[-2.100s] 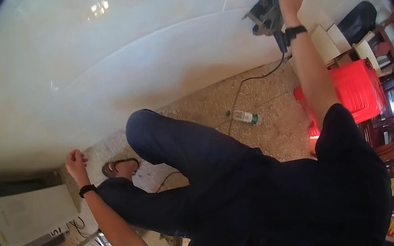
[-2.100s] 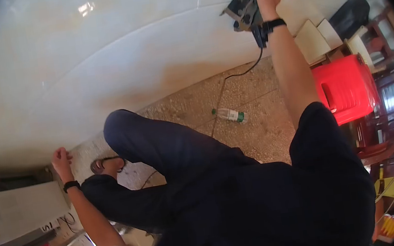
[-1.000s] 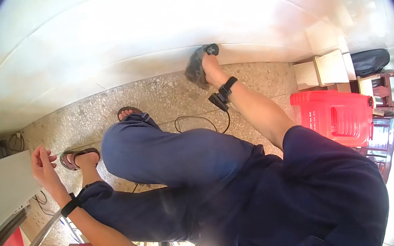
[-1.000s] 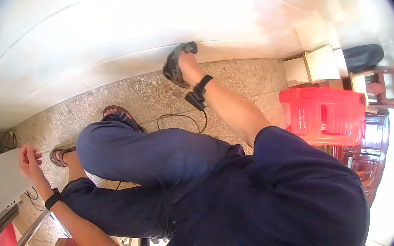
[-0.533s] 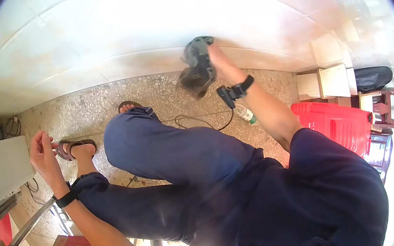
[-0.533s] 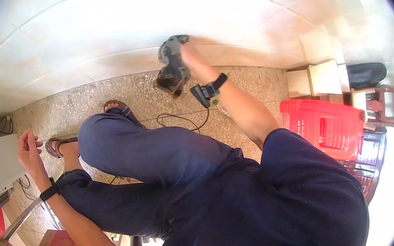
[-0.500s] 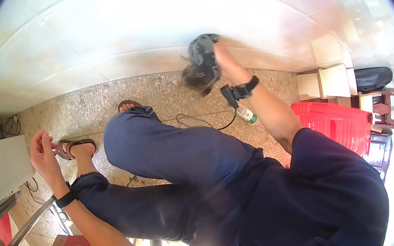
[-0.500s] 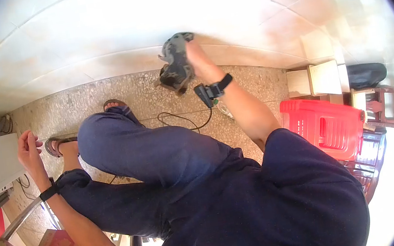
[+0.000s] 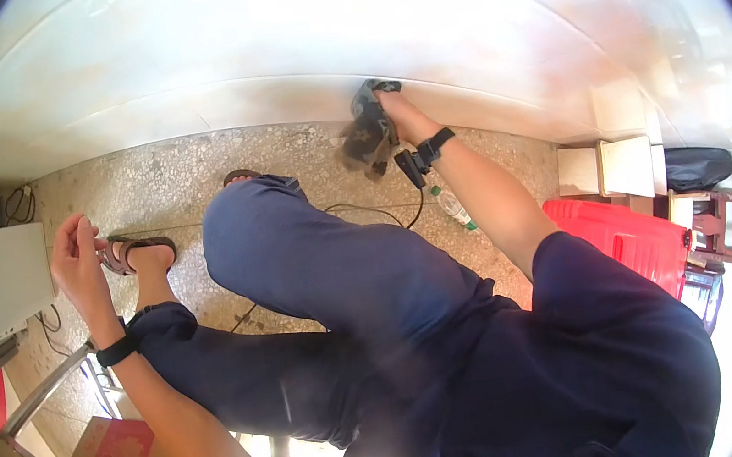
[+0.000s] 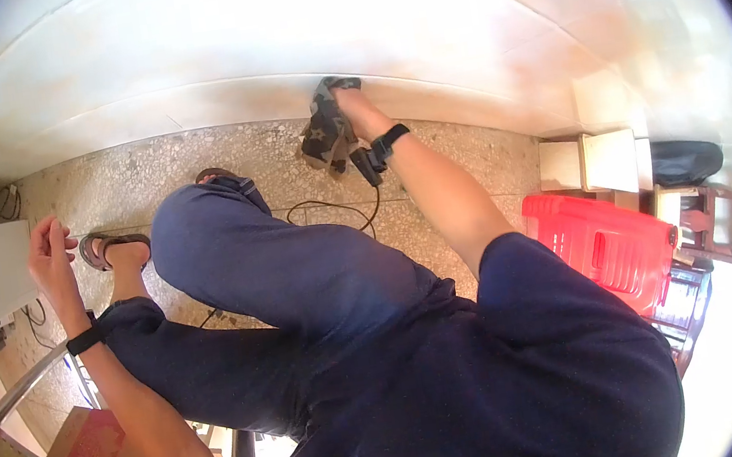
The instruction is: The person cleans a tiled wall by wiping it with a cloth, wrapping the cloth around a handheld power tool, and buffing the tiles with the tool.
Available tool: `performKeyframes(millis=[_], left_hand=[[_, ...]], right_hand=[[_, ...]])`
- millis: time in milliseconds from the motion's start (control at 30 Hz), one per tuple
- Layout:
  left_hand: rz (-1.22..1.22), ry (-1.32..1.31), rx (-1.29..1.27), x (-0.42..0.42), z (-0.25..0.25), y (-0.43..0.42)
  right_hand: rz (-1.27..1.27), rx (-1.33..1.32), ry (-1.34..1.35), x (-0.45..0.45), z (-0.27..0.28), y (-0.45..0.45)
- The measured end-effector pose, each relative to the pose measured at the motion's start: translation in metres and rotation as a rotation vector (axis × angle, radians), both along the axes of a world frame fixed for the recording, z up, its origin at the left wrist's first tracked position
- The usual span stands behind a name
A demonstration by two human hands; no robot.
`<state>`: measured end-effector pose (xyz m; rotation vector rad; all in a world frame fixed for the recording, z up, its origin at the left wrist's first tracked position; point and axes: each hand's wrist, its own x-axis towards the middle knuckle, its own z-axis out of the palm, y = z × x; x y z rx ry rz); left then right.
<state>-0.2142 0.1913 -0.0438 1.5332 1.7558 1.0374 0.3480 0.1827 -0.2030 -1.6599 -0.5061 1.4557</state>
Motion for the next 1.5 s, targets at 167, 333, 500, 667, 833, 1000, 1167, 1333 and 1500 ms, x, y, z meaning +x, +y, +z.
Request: performKeyframes(millis=[167,333,500,667,833,1000,1167,1333,1500], left_hand=[[0.043,-0.067,0.027,-0.015,-0.002,-0.015],[0.144,-0.096,0.015,-0.029,-0.002,-0.026],[0.172,-0.116,-0.015,-0.037,-0.001,-0.031],[0.155,-0.123,0.021,-0.035,0.007,-0.021],[0.126,-0.016,-0.01,-0.022,0.006,-0.014],[0.142,0.019,-0.006,0.0,0.017,-0.014],[0.132,-0.014,0.027,0.008,0.021,-0.019],[0.131,-0.108,0.022,-0.004,0.02,-0.029],[0.188,-0.123,0.047,0.0,0.025,-0.028]], right_hand=[[-0.089,-0.214,0.202,0.008,-0.004,-0.025],[-0.429,-0.118,0.335,0.102,-0.071,-0.078],[-0.604,-0.152,-0.041,0.15,-0.11,-0.071],[-0.299,0.021,0.248,-0.002,-0.108,0.003],[0.27,0.304,-0.174,-0.139,-0.174,0.072],[-0.268,-0.064,0.354,-0.133,-0.121,0.066],[-0.436,-0.05,0.316,0.047,-0.109,-0.033],[-0.51,-0.123,0.118,0.209,-0.096,-0.092],[-0.503,-0.162,0.236,0.14,-0.146,-0.043]])
